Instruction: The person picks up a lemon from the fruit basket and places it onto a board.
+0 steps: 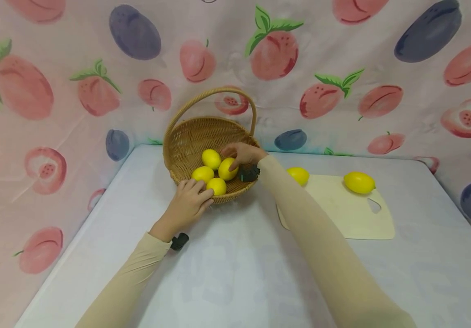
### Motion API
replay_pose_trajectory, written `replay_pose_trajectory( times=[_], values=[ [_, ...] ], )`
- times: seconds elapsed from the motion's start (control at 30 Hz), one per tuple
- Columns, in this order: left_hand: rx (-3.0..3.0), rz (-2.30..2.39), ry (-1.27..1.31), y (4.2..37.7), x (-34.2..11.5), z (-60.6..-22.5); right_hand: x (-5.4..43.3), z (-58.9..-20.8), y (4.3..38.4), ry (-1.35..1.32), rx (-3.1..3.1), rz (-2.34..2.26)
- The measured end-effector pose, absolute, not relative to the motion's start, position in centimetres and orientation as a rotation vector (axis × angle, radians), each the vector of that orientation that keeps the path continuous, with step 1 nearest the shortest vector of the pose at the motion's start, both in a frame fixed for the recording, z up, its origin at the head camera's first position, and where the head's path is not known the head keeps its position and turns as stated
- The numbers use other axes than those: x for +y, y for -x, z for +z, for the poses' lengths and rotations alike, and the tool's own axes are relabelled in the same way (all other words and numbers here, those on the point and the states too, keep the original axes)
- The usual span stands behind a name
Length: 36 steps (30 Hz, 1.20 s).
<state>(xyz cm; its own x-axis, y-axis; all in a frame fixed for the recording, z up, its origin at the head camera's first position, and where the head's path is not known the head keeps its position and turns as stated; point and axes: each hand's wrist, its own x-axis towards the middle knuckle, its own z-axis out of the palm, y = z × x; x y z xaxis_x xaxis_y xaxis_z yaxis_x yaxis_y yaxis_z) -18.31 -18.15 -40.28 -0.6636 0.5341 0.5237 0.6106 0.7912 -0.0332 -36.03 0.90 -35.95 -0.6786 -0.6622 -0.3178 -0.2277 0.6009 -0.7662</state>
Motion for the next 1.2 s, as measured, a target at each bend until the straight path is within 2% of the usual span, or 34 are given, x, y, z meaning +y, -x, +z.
replay_pose_trajectory(
  times=[1.2],
  values=[
    [-2.477,-0.178,0.852,18.23,-18.03,-40.11,0.58,-36.26,35.42,0.710,2.313,-0.773]
  ],
)
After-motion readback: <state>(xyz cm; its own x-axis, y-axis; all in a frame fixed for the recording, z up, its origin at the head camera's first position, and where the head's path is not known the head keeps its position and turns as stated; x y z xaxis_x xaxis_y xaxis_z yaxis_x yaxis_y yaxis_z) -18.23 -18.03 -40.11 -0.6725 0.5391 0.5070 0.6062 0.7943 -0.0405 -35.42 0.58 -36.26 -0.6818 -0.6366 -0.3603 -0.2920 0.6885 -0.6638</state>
